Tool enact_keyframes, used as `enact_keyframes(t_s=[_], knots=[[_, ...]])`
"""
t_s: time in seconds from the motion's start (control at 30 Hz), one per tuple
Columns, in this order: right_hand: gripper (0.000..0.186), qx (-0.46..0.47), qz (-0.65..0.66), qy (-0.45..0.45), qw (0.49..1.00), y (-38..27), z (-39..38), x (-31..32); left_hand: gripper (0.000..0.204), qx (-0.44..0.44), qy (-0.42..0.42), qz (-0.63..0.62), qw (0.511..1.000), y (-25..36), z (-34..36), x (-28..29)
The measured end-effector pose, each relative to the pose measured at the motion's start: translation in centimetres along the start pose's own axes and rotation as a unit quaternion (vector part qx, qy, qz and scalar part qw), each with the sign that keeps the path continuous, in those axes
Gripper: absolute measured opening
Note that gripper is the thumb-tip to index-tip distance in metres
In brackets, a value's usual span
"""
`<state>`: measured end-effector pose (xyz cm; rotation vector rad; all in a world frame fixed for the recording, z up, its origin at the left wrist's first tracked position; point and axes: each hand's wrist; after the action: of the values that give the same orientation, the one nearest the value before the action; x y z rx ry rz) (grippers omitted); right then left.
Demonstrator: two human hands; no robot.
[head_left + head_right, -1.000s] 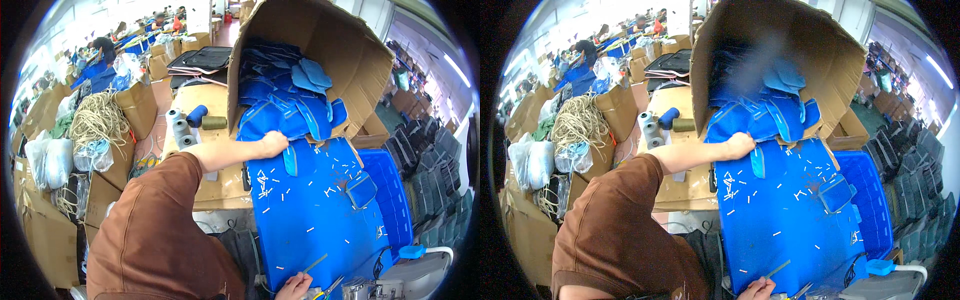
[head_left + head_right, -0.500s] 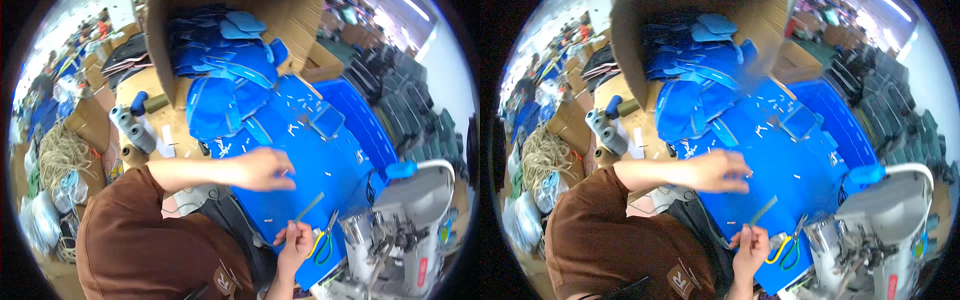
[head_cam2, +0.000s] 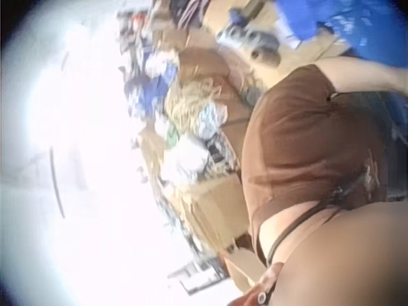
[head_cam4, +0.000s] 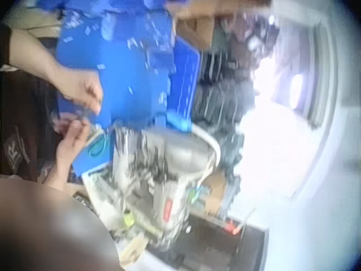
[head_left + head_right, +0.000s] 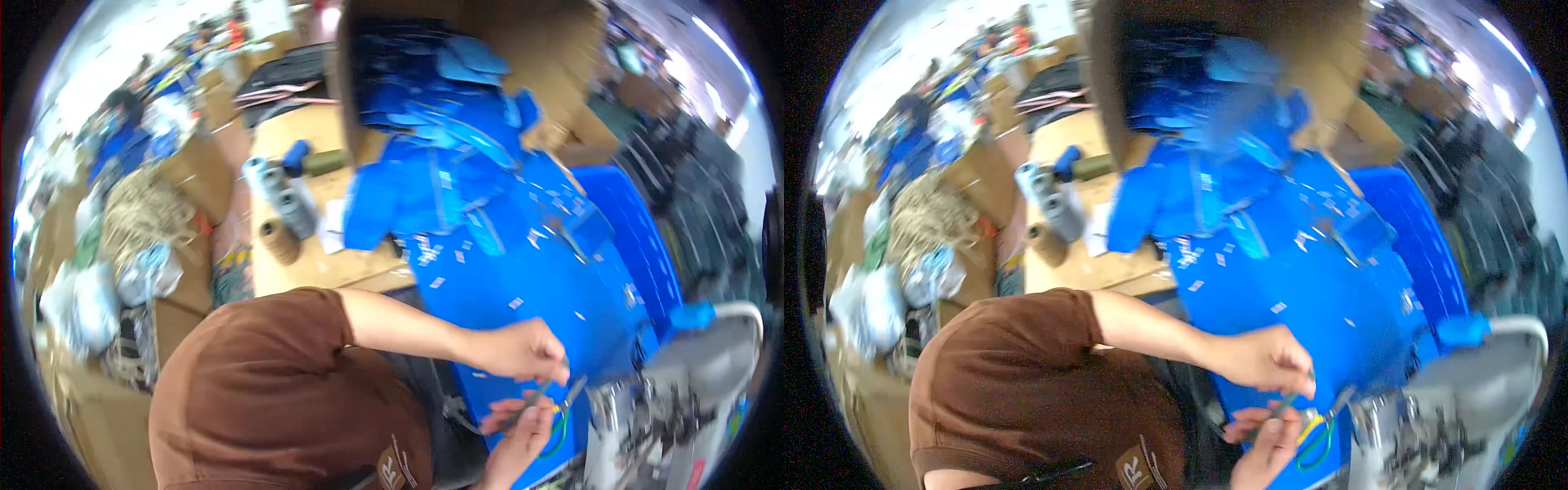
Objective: Assembling and sewing blue mesh and leather bag components using an industrial sewing machine.
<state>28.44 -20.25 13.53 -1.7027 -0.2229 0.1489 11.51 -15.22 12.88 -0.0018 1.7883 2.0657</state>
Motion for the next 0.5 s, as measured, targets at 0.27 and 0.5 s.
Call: enact_keyframes(t_s=[0.27, 0.5], knots=[[0.012, 0.037, 0.0, -0.104, 0.994, 1.3, 2.6, -0.7, 0.089, -0.081, 0.414, 0.644, 0.638, 0.8, -15.5, 12.9], [0.019, 0.024, -0.011, -0.085, 0.996, -0.2, 2.5, 0.0, 0.04, 0.001, 0.478, 0.67, 0.568, -0.4, -20.8, 16.9]])
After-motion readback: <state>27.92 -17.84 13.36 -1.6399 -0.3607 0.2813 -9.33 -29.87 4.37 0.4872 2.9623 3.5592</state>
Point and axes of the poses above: each hand's wrist, its own z-axis towards the middle knuckle, its own x-axis out of the back of the hand, y = z × x, and after that the axes turned 8 degrees about -z, right-handed
